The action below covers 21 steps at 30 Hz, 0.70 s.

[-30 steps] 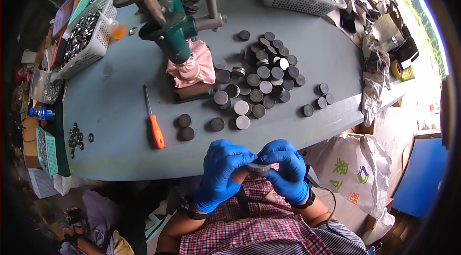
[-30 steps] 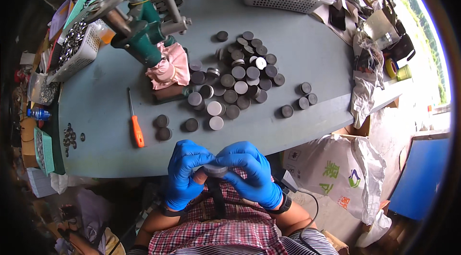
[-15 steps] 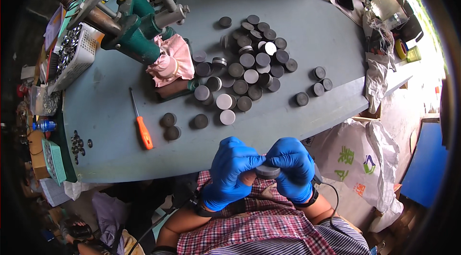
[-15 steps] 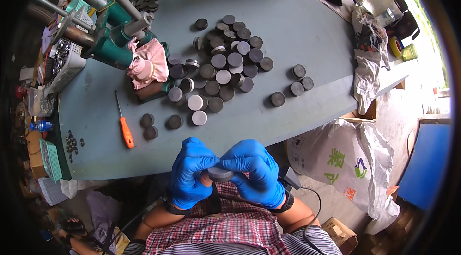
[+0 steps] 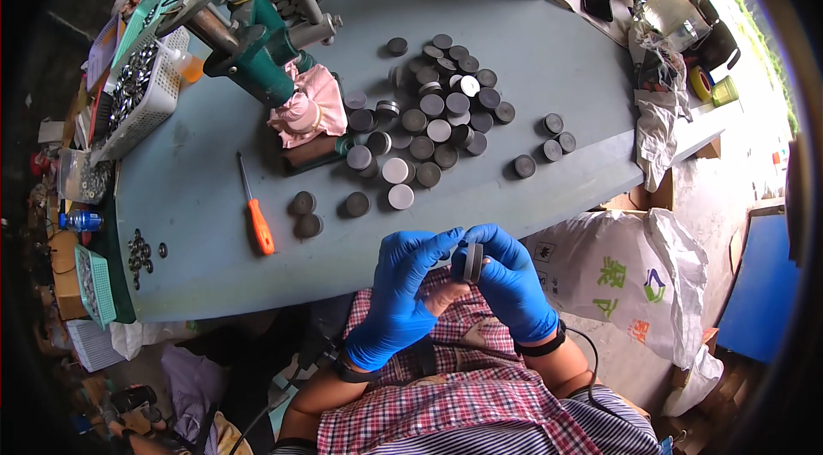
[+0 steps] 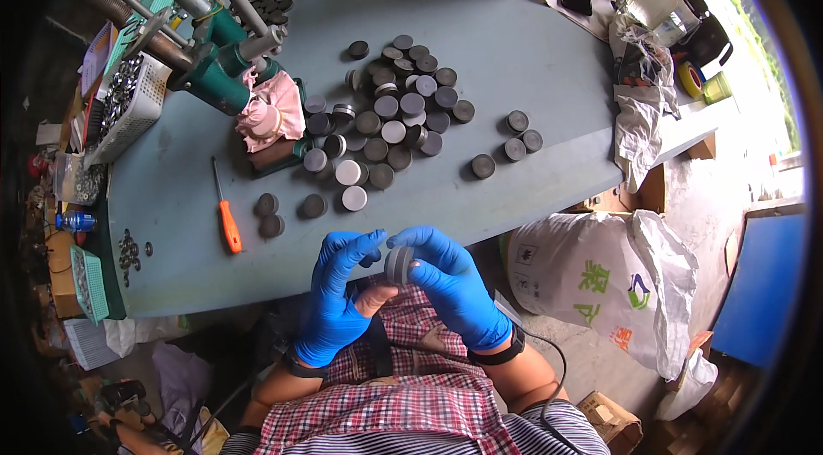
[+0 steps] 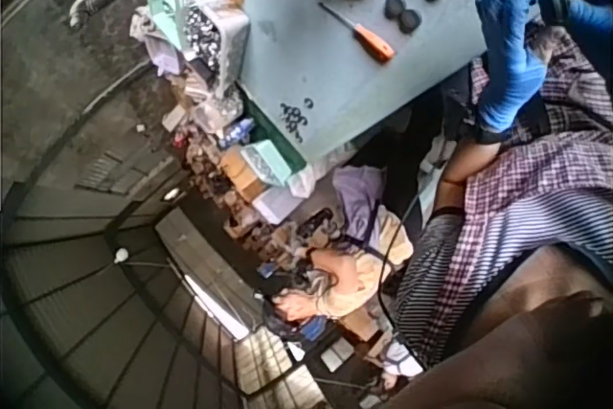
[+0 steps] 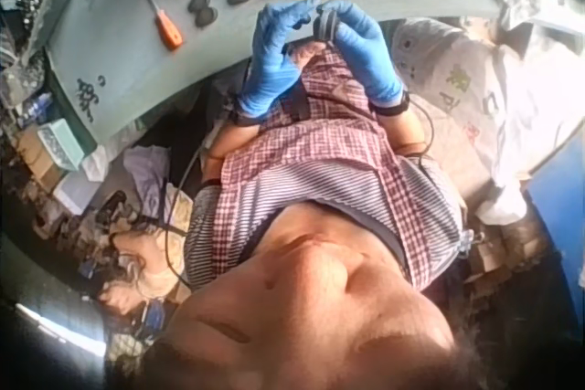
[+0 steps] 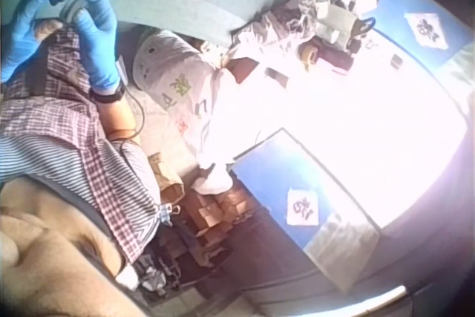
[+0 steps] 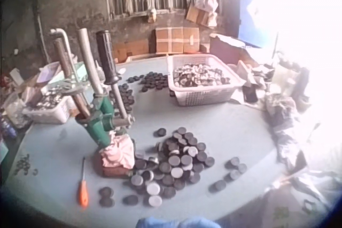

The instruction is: Assembling small circular components using a hand press and checking them with a screwdriver.

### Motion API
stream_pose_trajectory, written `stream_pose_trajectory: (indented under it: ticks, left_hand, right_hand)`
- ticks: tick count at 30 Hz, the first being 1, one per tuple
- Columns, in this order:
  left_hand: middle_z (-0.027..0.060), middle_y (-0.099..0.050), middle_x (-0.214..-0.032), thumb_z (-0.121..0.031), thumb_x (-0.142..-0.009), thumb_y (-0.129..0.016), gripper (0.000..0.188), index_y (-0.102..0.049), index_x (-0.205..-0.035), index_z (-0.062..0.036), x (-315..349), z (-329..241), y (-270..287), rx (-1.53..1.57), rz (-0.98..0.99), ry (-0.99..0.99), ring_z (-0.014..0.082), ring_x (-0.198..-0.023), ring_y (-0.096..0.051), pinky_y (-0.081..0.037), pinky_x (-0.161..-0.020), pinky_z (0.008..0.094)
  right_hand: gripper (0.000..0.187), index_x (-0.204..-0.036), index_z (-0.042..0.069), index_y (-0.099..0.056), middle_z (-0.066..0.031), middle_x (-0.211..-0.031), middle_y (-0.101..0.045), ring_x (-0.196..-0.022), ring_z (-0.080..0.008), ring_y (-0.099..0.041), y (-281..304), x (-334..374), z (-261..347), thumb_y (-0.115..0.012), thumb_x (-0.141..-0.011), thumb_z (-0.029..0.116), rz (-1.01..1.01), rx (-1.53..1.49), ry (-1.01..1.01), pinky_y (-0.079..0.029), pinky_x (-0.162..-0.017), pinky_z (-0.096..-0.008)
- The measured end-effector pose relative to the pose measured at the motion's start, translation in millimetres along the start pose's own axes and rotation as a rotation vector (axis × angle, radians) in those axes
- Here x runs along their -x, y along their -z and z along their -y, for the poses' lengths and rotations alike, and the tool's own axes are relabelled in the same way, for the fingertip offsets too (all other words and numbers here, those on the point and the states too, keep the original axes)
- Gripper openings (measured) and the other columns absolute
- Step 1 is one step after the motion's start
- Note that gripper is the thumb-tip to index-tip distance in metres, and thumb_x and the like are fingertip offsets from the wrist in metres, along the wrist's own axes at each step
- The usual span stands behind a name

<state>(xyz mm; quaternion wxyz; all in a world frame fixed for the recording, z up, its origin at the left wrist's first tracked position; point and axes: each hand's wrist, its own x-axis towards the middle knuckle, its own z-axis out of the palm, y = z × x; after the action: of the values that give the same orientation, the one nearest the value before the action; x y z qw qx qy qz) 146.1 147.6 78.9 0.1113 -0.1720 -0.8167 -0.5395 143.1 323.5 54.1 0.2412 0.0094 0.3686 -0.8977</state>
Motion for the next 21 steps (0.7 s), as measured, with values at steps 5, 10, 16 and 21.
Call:
stream_pose_trajectory:
  ticks: [5,10,16,21]
  left_hand:
    - [0.0069,-0.056,-0.101,-0.023,-0.073,-0.081,0.05,-0.063,-0.117,-0.0096,-2.3,-5.1,14.6,-0.126,0.108,-0.069,0.0268,-0.093,-0.053,-0.042,-0.082,0.0391]
    - [0.0076,-0.055,-0.103,-0.023,-0.075,-0.08,0.049,-0.062,-0.119,-0.0099,1.7,-8.7,21.6,-0.294,0.067,-0.118,0.0281,-0.093,-0.052,-0.041,-0.084,0.0403]
    - [0.0081,-0.055,-0.103,-0.022,-0.075,-0.079,0.049,-0.062,-0.12,-0.0099,9.5,-5.5,21.4,-0.298,0.024,-0.078,0.0287,-0.094,-0.053,-0.041,-0.086,0.0413]
    - [0.0092,-0.056,-0.108,-0.02,-0.075,-0.08,0.052,-0.06,-0.122,-0.0093,11.8,15.2,9.0,-0.3,0.042,-0.031,0.0307,-0.098,-0.053,-0.042,-0.088,0.0424]
  right_hand:
    - [0.028,-0.119,0.001,-0.06,-0.0061,-0.114,-0.065,-0.106,-0.0154,-0.06,-17.7,7.5,3.0,-0.064,-0.093,0.011,-0.09,0.142,0.023,-0.045,-0.095,-0.0302]
    - [0.035,-0.079,0.002,-0.07,-0.0124,-0.1,-0.066,-0.093,-0.0227,-0.063,-4.5,7.5,3.8,-0.045,-0.067,-0.019,0.077,0.907,0.427,-0.048,-0.084,-0.0318]
    - [0.02,-0.099,0.0,-0.067,-0.009,-0.1,-0.065,-0.09,-0.0189,-0.063,-13.4,12.8,-4.3,-0.058,-0.083,-0.008,-0.005,0.531,0.136,-0.049,-0.083,-0.0314]
    - [0.036,-0.127,0.002,-0.056,-0.0057,-0.105,-0.062,-0.098,-0.0136,-0.061,-7.2,-1.4,-8.9,-0.064,-0.093,0.009,-0.083,0.758,0.227,-0.049,-0.086,-0.0312]
